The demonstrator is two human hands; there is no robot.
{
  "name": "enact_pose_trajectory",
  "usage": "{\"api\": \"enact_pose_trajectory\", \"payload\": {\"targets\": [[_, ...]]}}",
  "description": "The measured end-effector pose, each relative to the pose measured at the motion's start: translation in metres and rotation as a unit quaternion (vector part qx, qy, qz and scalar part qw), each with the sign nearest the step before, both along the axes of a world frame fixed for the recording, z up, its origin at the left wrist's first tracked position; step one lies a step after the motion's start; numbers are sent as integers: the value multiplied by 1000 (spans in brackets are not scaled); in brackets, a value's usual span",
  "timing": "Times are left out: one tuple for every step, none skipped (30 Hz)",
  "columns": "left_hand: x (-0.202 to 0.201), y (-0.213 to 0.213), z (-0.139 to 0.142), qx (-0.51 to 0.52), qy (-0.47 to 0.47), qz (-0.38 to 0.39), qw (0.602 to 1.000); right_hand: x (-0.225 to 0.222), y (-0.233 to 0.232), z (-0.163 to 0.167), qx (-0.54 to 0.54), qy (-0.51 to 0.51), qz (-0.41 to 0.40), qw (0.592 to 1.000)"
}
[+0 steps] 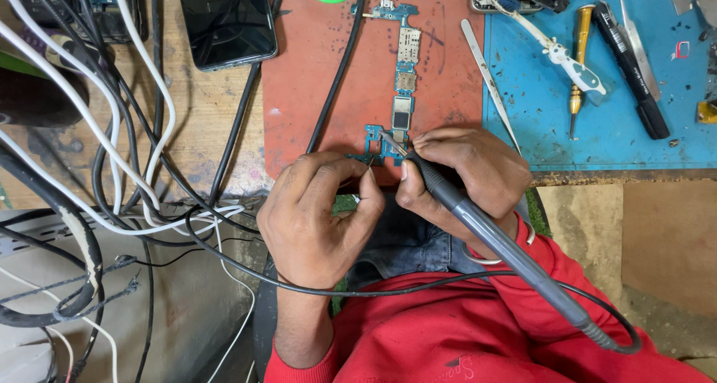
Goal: The person solders components on a disassembled phone motherboard laid on a work mat, holding the board steady with one hand while applying a soldering iron with the other, occasionally repositioning the board and using solder wire. Near the end they set the iron aside and clean the board area with a cotton swab.
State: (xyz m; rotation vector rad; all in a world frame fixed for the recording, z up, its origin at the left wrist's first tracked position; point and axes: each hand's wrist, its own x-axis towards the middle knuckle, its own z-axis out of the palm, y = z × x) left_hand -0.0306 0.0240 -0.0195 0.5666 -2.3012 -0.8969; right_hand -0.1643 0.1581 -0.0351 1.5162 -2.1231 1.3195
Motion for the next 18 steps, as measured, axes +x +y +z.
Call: {"api": "enact_pose_trajectory", "payload": {"targets": [[0,0,0,1,4,0,1000,0,0,0,0,3,1,1000],[1,0,0,4,3,0,1000,0,0,0,0,6,3,1000],[0,0,0,6,3,0,1000,0,0,0,-1,5,3,1000],[0,0,0,9,3,0,1000,0,0,0,-2,3,3,1000],[0,0,-1,9,4,-1,1000,-1,0,0,-3,2,3,1000],[1,0,-1,8,5,-1,1000,0,0,0,-2,1,4,1000],[1,0,-1,8,6,-2,1000,-1,0,0,-2,0,5,1000],[1,0,0,8,5,-1,1000,-1,0,0,-1,-1,6,1000],[1,0,0,9,4,0,1000,0,0,0,-1,-1,6,1000],[1,0,0,10,3,1,1000,0,0,0,-1,-1,7,1000],[1,0,0,11,4,1,1000,0,1,0,-1,-1,7,1000],[1,0,0,13,4,1,1000,1,1,0,2,-1,0,1000],[1,0,1,15,4,0,1000,1,1,0,5,-1,-7,1000],[1,0,1,12,5,-2,1000,2,1,0,8,0,-14,1000],[1,0,1,9,6,-4,1000,1,0,0,4,1,-9,1000],[1,0,1,6,6,-5,1000,0,0,0,1,1,-4,1000],[1,0,1,6,8,-5,1000,0,0,0,-3,1,2,1000],[0,-1,0,7,10,-4,1000,-1,0,0,-2,3,5,1000]]}}
